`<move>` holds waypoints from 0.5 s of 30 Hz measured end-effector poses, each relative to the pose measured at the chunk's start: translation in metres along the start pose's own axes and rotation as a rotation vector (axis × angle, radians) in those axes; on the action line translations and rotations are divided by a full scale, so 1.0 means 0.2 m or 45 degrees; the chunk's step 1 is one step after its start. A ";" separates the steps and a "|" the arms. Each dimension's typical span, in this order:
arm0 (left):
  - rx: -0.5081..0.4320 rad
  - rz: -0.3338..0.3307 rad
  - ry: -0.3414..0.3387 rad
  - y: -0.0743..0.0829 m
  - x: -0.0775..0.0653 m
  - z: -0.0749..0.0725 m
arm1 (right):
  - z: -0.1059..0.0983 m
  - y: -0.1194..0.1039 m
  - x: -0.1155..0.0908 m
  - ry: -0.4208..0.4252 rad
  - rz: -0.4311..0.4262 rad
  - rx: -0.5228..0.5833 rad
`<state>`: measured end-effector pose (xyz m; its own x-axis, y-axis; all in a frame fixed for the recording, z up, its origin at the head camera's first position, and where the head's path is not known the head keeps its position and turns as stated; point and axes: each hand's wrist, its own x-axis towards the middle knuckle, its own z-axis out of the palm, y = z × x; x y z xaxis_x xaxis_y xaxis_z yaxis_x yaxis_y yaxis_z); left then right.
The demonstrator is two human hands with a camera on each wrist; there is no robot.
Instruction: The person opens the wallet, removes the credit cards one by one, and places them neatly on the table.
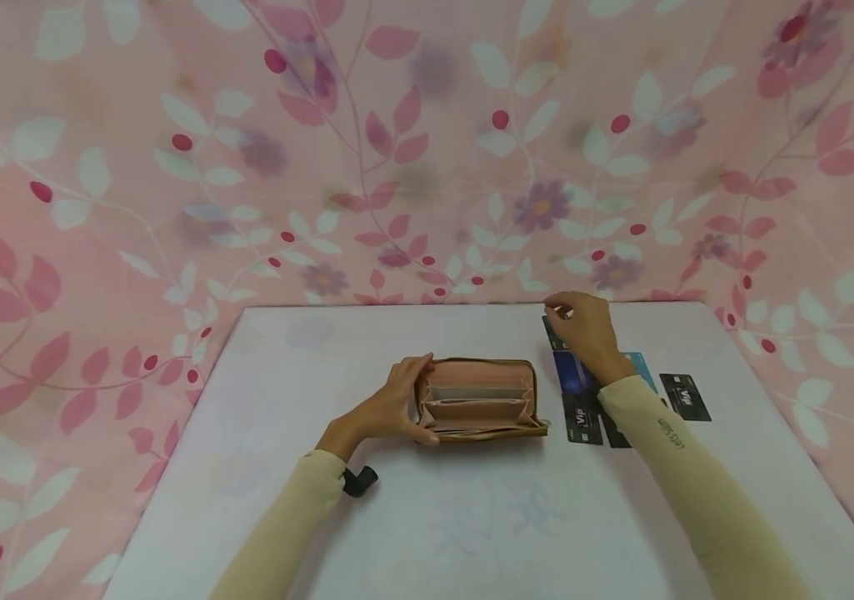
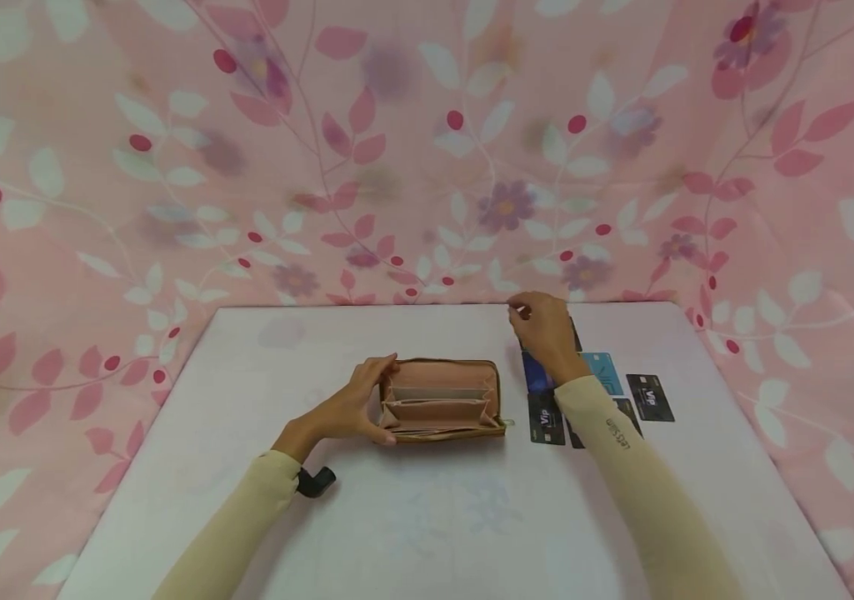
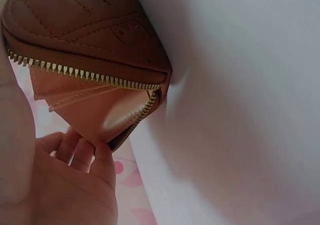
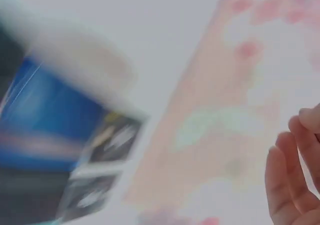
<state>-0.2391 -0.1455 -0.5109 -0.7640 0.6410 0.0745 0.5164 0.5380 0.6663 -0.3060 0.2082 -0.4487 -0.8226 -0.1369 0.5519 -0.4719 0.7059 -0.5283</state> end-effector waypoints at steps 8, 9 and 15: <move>0.014 0.068 0.022 -0.02 0.01 0.00 | 0.07 -0.44 -0.05 -0.203 -0.337 0.222; 0.014 0.065 0.022 -0.02 0.01 0.00 | 0.08 -0.48 -0.07 -0.273 -0.359 0.259; 0.002 0.061 0.024 -0.02 -0.01 0.00 | 0.15 -0.60 -0.18 -0.750 -0.470 0.304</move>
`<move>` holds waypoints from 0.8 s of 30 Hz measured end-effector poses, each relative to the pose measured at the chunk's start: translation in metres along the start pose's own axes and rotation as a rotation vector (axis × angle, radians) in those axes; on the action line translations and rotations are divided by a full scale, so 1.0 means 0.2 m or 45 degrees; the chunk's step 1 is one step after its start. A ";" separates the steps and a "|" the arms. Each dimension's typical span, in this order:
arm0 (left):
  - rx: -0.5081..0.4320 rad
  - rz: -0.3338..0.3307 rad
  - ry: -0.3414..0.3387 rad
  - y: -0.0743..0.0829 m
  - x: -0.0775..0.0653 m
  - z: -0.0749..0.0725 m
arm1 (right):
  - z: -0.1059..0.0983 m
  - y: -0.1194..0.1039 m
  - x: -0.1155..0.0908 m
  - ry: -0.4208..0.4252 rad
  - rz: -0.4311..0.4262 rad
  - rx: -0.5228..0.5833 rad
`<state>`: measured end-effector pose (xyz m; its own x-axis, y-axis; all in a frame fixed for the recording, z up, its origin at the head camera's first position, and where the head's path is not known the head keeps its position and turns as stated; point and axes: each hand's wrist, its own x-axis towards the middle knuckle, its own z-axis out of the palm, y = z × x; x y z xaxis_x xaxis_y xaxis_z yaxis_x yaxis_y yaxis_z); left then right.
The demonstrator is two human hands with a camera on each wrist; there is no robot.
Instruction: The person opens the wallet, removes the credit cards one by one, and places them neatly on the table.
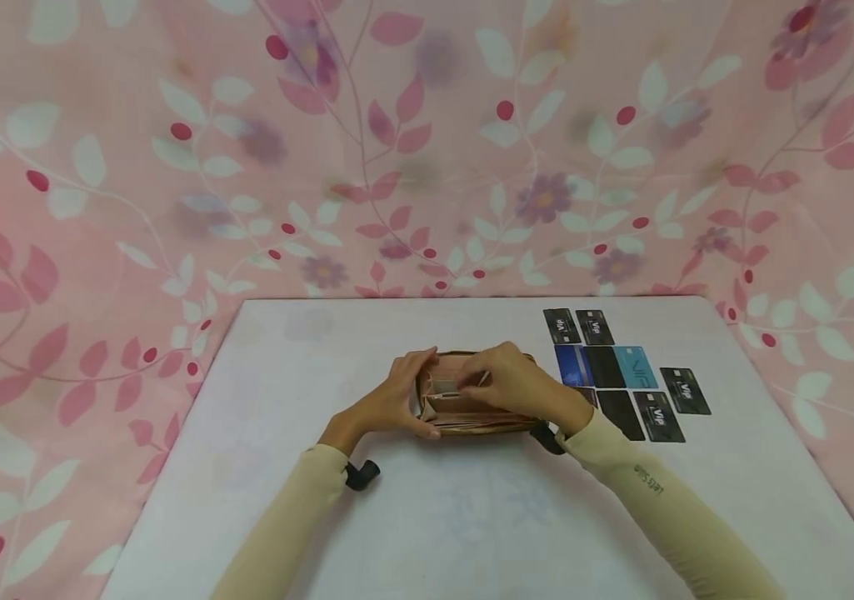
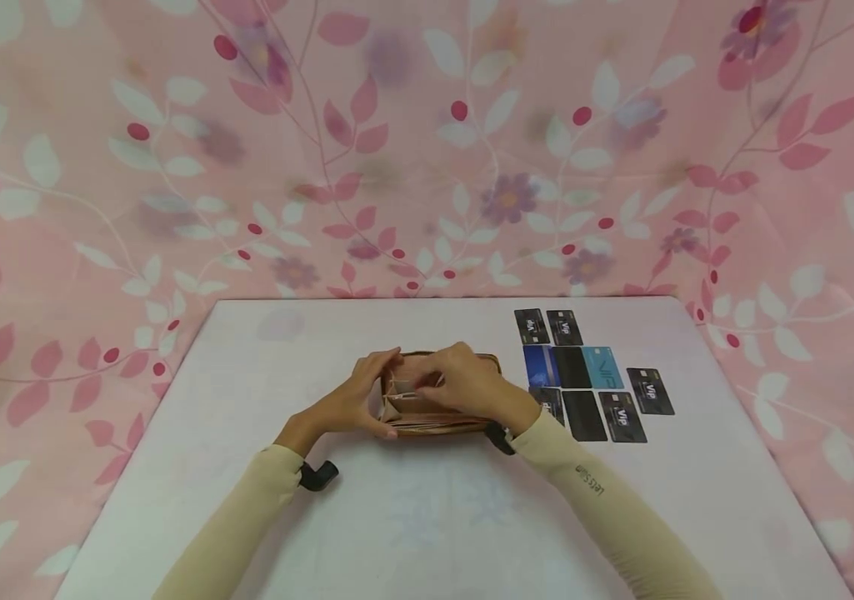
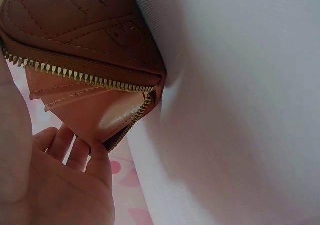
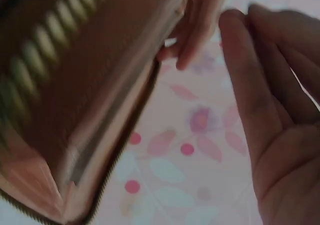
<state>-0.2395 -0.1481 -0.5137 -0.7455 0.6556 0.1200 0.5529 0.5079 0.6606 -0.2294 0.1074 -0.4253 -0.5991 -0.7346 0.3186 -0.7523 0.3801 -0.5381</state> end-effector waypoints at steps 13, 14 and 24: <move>-0.017 0.002 0.000 0.01 0.00 0.00 | 0.21 -0.05 -0.02 -0.257 0.047 -0.131; -0.018 0.004 -0.001 0.01 0.00 0.00 | 0.21 -0.06 -0.02 -0.255 0.044 -0.162; 0.001 0.004 -0.007 0.00 0.00 0.00 | 0.27 -0.10 -0.01 -0.139 -0.186 -0.698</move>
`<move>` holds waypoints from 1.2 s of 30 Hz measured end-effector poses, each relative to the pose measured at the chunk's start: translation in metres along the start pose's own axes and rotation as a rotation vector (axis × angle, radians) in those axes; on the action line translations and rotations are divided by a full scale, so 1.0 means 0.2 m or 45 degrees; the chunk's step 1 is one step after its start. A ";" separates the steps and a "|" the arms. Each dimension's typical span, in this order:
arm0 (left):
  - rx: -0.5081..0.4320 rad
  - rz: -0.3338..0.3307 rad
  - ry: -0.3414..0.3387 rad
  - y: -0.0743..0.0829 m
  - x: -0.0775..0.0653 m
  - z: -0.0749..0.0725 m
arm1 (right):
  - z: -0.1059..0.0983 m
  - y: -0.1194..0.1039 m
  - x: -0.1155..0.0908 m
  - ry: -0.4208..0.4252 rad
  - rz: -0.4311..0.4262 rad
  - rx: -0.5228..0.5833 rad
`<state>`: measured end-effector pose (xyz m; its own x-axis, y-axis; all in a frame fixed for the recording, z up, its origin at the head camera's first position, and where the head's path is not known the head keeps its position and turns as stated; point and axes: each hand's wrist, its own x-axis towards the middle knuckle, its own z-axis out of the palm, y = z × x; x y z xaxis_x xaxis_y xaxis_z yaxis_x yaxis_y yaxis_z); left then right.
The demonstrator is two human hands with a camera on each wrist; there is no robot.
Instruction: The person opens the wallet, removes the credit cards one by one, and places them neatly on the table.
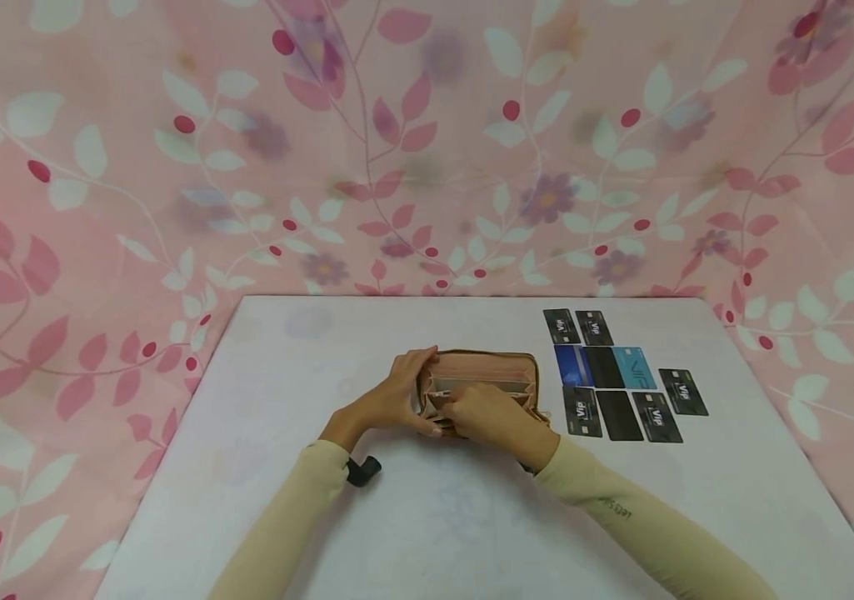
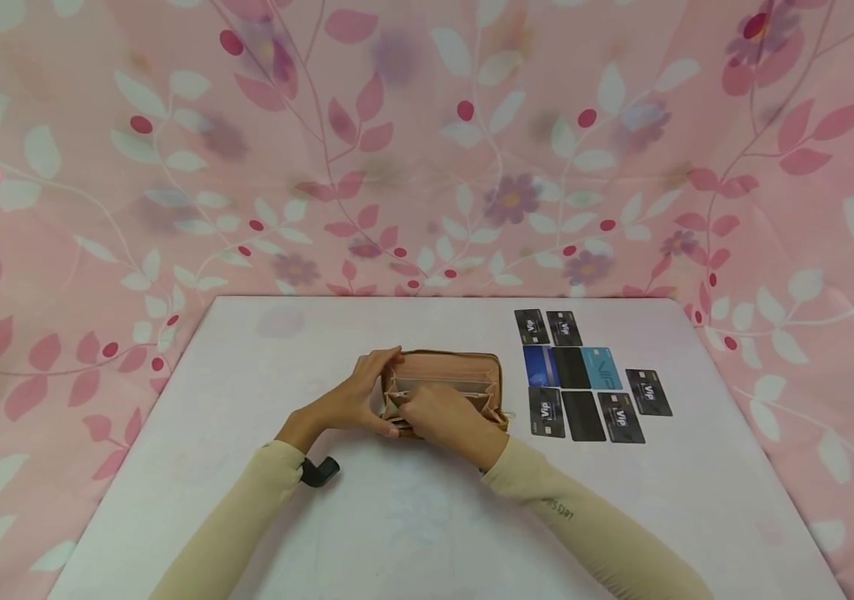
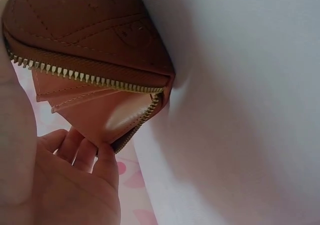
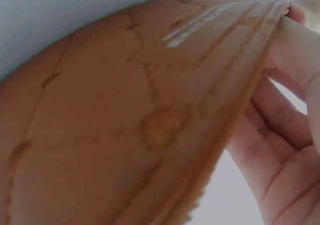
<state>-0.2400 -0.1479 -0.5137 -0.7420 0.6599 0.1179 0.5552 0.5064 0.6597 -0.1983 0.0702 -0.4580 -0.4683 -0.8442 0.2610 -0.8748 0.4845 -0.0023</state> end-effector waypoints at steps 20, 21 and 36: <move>0.026 -0.037 -0.039 0.00 0.01 -0.01 | -0.08 -0.05 0.00 0.031 0.151 -0.018; 0.024 -0.037 -0.040 0.00 0.01 -0.01 | -0.08 -0.05 -0.01 0.033 0.151 -0.029; 0.019 -0.060 -0.035 0.01 0.00 -0.01 | -0.08 -0.05 -0.04 0.064 0.113 -0.122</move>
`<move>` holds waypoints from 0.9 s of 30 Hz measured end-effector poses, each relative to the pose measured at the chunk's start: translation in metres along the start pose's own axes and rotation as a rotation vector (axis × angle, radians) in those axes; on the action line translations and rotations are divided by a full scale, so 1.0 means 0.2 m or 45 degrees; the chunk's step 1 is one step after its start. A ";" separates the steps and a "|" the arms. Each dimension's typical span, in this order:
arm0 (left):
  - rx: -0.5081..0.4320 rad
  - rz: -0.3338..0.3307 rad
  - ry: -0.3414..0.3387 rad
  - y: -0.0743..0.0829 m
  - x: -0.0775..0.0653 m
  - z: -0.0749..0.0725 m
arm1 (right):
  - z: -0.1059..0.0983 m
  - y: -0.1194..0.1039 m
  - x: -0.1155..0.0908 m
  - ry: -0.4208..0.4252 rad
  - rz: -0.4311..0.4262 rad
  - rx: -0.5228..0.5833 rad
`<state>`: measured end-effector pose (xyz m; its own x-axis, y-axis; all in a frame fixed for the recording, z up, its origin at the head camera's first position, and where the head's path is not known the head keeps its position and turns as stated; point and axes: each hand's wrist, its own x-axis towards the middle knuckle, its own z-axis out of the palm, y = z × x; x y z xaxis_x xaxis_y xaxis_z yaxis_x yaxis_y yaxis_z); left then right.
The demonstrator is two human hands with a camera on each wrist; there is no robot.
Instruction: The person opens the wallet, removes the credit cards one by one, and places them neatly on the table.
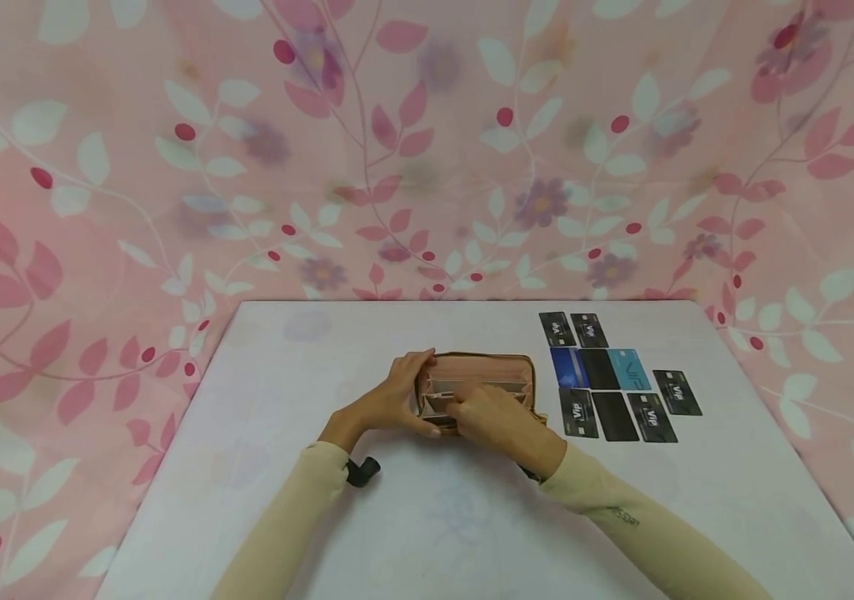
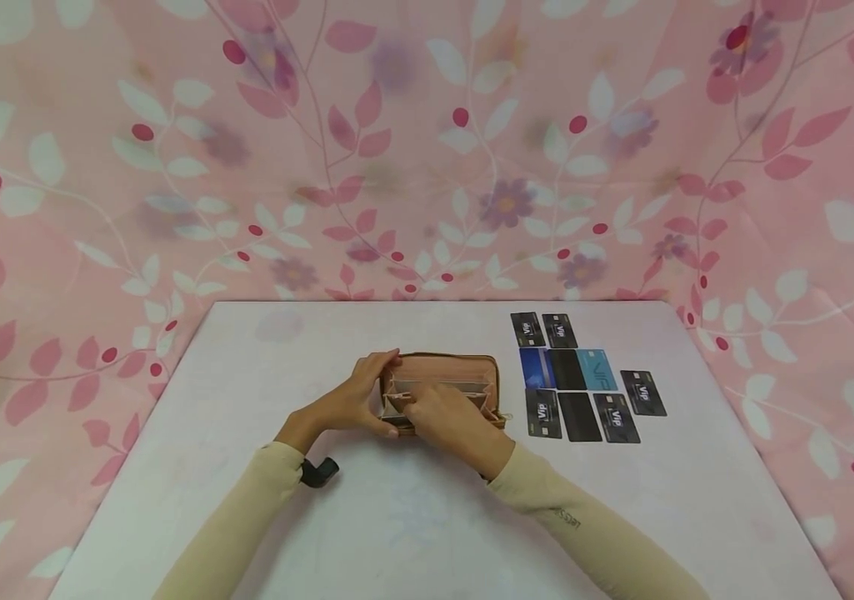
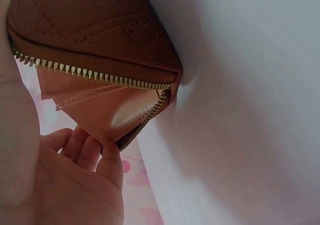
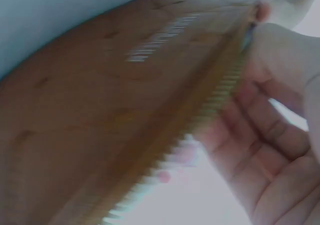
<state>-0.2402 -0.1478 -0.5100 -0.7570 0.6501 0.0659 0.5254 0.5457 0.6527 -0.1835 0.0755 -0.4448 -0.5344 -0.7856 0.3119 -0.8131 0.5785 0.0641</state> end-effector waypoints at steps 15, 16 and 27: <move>0.016 0.060 0.019 -0.01 0.00 0.01 | -0.17 0.05 -0.03 0.130 0.067 0.264; 0.017 0.064 0.019 -0.01 0.00 0.01 | -0.18 0.08 -0.03 0.166 0.089 0.287; 0.001 0.072 0.016 0.00 0.01 0.00 | -0.18 0.46 -0.16 0.538 0.620 0.670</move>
<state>-0.2405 -0.1466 -0.5100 -0.7306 0.6735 0.1121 0.5680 0.5084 0.6473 -0.2332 0.1612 -0.4137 -0.8079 -0.2649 0.5265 -0.5712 0.5720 -0.5887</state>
